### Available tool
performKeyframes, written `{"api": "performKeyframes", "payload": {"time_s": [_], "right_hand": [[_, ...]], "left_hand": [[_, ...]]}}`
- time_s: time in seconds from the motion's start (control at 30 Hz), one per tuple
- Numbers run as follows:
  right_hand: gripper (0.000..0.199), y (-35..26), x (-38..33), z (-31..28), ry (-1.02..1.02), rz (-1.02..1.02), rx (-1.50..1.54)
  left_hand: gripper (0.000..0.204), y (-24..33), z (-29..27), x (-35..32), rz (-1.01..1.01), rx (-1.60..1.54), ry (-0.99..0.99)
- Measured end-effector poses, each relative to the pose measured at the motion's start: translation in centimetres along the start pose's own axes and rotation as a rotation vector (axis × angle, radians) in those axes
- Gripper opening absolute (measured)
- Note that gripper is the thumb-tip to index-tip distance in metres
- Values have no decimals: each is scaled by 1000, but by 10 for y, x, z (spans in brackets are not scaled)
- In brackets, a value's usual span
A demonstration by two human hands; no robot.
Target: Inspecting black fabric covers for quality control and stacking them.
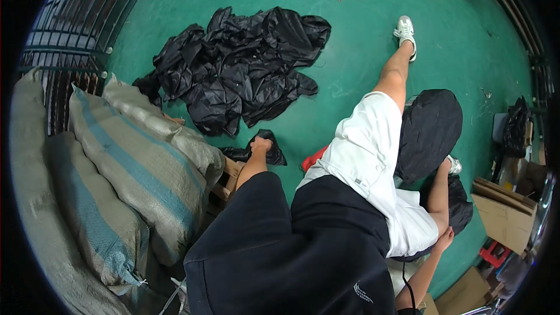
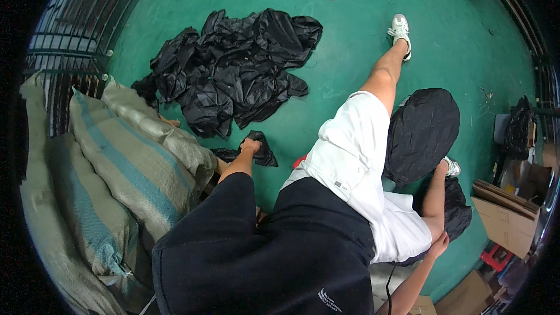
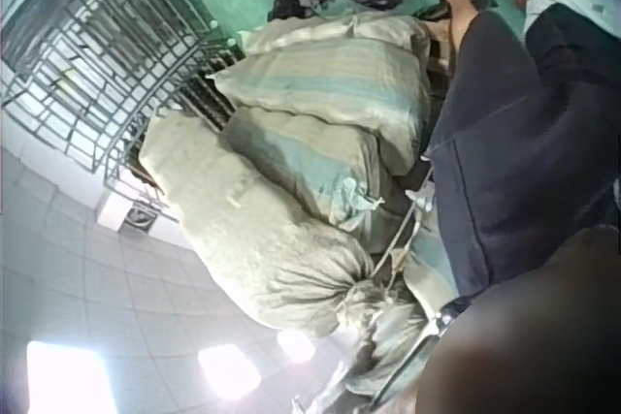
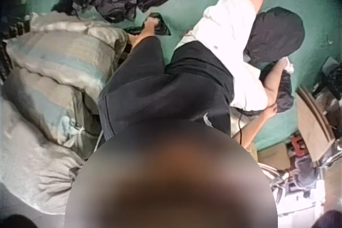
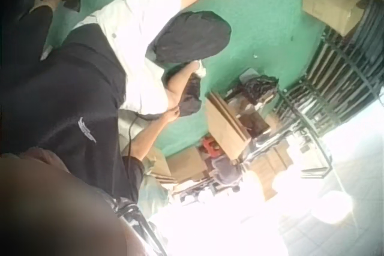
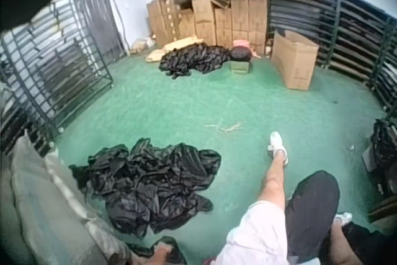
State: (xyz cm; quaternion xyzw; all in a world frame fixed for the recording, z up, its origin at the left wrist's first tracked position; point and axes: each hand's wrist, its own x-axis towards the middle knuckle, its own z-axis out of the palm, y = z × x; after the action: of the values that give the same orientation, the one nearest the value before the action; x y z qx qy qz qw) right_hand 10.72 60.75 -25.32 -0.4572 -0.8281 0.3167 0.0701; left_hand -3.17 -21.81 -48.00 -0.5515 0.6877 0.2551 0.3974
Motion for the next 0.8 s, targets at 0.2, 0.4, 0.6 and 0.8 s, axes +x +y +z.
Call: {"api": "performKeyframes", "payload": {"time_s": [0.2,0.4,0.6,0.8], "right_hand": [[48,-5,7,-7,63,4,-107],[49,-17,14,3,-17,1,-169],[47,-19,6,3,25,-14,-251],[46,-20,9,0,63,-20,-280]], "left_hand": [[75,-43,41,6,20,-210,-53],[73,-87,48,63,152,-1021,-225],[49,-64,36,86,-351,-1585,-133],[9,-32,29,90,-349,-1748,-192]]}}
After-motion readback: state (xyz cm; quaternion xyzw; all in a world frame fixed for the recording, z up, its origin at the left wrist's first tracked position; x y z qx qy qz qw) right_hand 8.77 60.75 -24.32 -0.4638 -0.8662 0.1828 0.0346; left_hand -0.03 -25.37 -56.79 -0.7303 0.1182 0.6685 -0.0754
